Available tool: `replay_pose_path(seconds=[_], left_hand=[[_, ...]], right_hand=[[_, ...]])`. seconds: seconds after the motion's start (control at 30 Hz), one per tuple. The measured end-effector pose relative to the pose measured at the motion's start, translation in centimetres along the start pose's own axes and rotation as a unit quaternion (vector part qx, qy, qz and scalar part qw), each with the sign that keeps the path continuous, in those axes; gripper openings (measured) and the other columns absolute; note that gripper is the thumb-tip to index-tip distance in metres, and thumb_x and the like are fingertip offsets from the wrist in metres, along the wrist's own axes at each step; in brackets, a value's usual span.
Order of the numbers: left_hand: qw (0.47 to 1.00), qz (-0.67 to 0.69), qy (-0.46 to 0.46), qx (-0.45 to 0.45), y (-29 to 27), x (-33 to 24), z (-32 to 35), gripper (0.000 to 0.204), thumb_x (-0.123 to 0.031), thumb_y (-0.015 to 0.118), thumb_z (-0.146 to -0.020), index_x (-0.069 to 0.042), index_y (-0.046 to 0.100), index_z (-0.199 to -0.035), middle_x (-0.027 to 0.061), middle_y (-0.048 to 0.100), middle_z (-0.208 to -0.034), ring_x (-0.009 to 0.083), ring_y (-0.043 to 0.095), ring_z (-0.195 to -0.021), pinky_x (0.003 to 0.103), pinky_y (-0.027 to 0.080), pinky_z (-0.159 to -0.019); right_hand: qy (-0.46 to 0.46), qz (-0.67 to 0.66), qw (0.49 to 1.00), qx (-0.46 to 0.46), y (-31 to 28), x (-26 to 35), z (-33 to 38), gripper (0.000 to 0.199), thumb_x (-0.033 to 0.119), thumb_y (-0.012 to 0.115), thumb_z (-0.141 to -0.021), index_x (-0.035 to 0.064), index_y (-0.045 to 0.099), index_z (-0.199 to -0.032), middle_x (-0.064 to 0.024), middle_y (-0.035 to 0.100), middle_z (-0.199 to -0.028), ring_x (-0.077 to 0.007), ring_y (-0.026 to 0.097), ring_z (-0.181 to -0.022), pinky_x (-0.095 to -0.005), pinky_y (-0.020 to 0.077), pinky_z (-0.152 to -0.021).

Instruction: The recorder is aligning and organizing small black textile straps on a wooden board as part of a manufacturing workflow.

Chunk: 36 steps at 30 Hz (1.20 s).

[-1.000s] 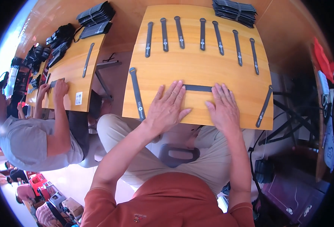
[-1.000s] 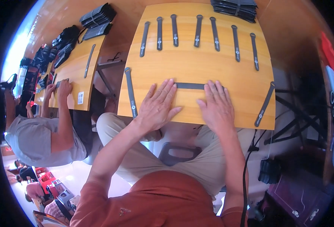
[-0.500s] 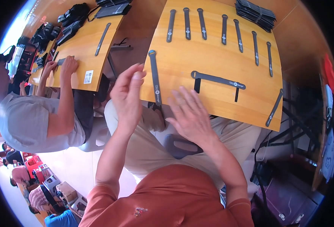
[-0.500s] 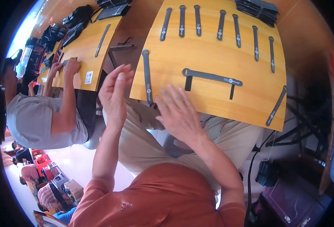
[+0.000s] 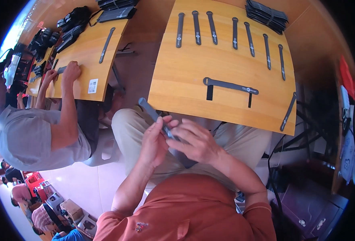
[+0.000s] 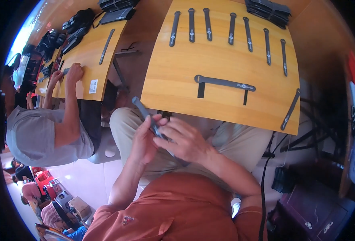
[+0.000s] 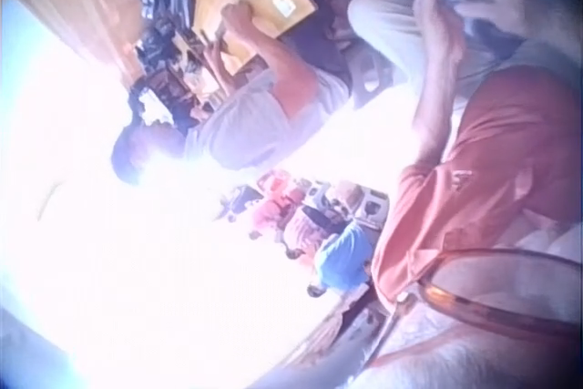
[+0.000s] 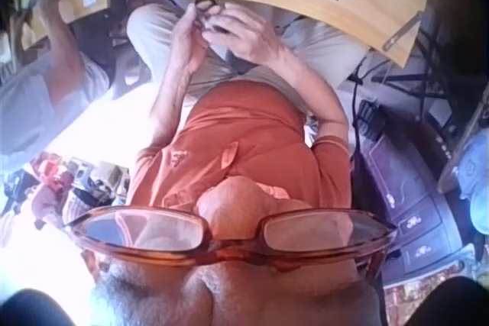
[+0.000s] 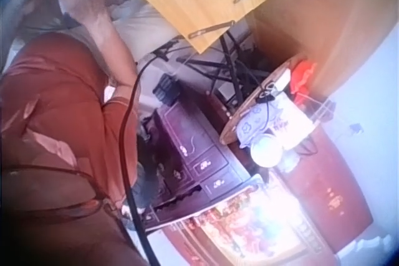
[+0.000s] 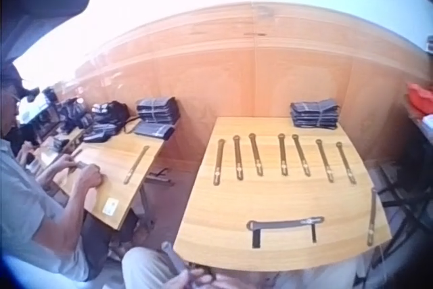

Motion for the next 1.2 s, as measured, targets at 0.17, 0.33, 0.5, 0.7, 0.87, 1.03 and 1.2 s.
replay_pose_path(seconds=[0.17,0.33,0.5,0.7,0.87,1.03,1.2], left_hand=[[0.986,-0.145,0.084,-0.018,1.8,-1.8,-1.0,0.032,-0.029,0.058,-0.109,0.000,0.068,-0.118,0.0084,0.075,-0.102,0.0133,0.068,-0.076,0.029,0.059,-0.071],[0.969,-0.220,0.115,0.002,4.7,-1.5,-2.7,0.027,-0.022,0.070,-0.103,0.003,0.071,-0.112,0.0082,0.071,-0.092,0.0133,0.066,-0.072,0.028,0.056,-0.064],[0.941,-0.298,0.150,0.057,8.3,-1.5,-6.0,0.016,-0.012,0.077,-0.096,0.003,0.074,-0.102,0.0037,0.068,-0.076,0.0102,0.064,-0.069,0.025,0.053,-0.063],[0.913,-0.382,0.102,0.097,10.8,-0.8,-9.5,0.017,-0.009,0.075,-0.097,0.002,0.074,-0.109,0.0061,0.072,-0.085,0.0115,0.067,-0.072,0.026,0.058,-0.072],[0.914,-0.385,0.065,0.109,11.9,-0.9,-11.6,0.016,-0.006,0.074,-0.097,0.003,0.073,-0.111,0.0057,0.073,-0.085,0.0111,0.067,-0.072,0.025,0.057,-0.074],[0.877,-0.447,0.119,0.128,11.2,-1.4,-13.2,0.016,-0.005,0.074,-0.097,0.003,0.073,-0.111,0.0047,0.072,-0.083,0.0094,0.065,-0.072,0.023,0.054,-0.071],[0.884,-0.449,0.108,0.078,11.2,-1.5,-13.7,0.015,-0.005,0.071,-0.099,0.005,0.073,-0.111,0.0045,0.071,-0.083,0.0078,0.063,-0.072,0.022,0.053,-0.069]], right_hand=[[0.128,-0.078,0.989,0.001,-4.0,-0.3,4.3,0.032,0.001,0.083,-0.073,0.0099,0.079,-0.104,-0.0109,0.071,-0.102,-0.0278,0.070,-0.086,-0.0399,0.0603,-0.079],[0.321,-0.117,0.937,-0.077,-8.9,-4.4,6.4,0.016,-0.002,0.077,-0.088,0.0010,0.076,-0.104,-0.0117,0.072,-0.093,-0.0183,0.067,-0.077,-0.0281,0.0531,-0.070],[0.394,-0.126,0.900,-0.137,-13.0,-7.7,8.7,0.009,0.003,0.074,-0.094,-0.0014,0.073,-0.102,-0.0099,0.073,-0.093,-0.0143,0.068,-0.081,-0.0268,0.0544,-0.071],[0.451,-0.101,0.858,-0.224,-15.6,-11.3,11.0,0.018,0.007,0.074,-0.098,-0.0036,0.071,-0.112,-0.0026,0.069,-0.094,-0.0061,0.061,-0.084,-0.0210,0.0499,-0.074],[0.489,-0.079,0.834,-0.245,-16.0,-13.5,11.8,0.022,0.007,0.074,-0.097,-0.0039,0.071,-0.116,-0.0057,0.071,-0.098,-0.0067,0.062,-0.083,-0.0220,0.0517,-0.074],[0.504,-0.056,0.832,-0.224,-15.8,-14.7,11.8,0.023,0.007,0.074,-0.097,-0.0037,0.071,-0.117,-0.0059,0.071,-0.098,-0.0072,0.063,-0.083,-0.0227,0.0531,-0.074],[0.484,-0.014,0.846,-0.221,-16.0,-15.5,11.3,0.018,0.005,0.071,-0.099,-0.0046,0.072,-0.114,-0.0045,0.069,-0.094,-0.0073,0.061,-0.077,-0.0209,0.0488,-0.067]])
Point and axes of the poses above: each hand's wrist, its own z-axis away from the middle knuckle, its own y-axis out of the palm, x = y × z, the point moved 6 cm from there along -z, towards the middle knuckle
